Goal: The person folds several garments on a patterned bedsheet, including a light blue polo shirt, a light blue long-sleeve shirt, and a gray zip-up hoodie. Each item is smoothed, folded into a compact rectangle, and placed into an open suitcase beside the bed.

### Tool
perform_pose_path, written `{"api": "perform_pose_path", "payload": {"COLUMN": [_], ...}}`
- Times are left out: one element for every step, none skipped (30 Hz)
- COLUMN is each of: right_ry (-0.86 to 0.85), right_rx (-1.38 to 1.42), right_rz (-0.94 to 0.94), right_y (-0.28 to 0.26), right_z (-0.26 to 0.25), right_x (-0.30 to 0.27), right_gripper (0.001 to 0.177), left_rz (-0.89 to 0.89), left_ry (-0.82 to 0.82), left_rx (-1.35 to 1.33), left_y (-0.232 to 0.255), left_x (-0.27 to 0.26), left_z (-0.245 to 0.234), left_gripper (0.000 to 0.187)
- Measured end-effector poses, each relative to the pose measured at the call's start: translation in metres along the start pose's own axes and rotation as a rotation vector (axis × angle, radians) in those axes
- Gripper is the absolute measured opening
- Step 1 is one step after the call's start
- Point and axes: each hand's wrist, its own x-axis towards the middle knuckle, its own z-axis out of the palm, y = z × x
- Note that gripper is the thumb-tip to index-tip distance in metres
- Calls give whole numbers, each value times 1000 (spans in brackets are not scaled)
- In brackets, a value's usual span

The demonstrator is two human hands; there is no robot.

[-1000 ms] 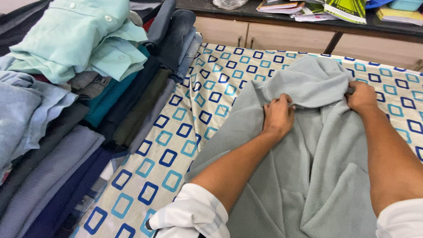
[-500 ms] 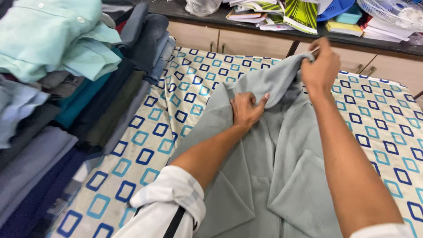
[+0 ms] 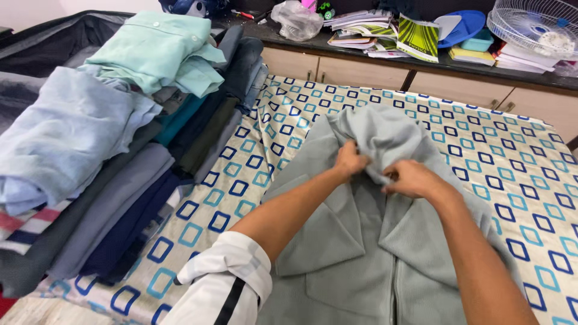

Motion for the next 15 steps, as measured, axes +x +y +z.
{"api": "perform_pose_path", "payload": {"right_ry": [-100,-200,-49,103,256,329,399,469,472,475,478,380,279,179,182], "right_rx": [18,36,54,71,83,58,34,10,-3,-17,-31,10,50,90,204], "right_rz": [6,12,1,-9,-16,-38,-63,-87,-144,-201,-257,-253,-247,-239,-126], "right_y": [2,3,6,11,19,30,40,53,66,78,89,98,103,106,108], "right_z": [0,1,2,2,2,4,8,15,26,40,54,71,88,95,95], "right_x": [-4,-7,-10,-11,-11,-9,-3,4,14,25,33,38,39,39,37], "right_gripper": [45,50,49,47,47,48,50,51,52,54,55,57,60,63,58], "left_rz": [-24,-47,90,228,369,378,383,387,352,316,279,307,334,361,321], "left_ry": [40,80,106,131,157,58,-42,-142,-219,-297,-374,-366,-358,-350,-358], "left_rx": [223,445,489,531,568,615,664,712,756,799,841,909,975,1041,1038], "left_y": [0,2,6,9,14,19,21,20,17,13,6,-4,-16,-22,-23], "left_x": [-17,-33,-47,-59,-67,-70,-72,-72,-70,-67,-65,-65,-68,-68,-64], "left_z": [-7,-14,-17,-19,-17,-14,-11,-7,-1,7,14,15,15,17,19], "left_gripper": [78,82,81,79,78,76,74,72,74,77,80,76,73,70,72]}}
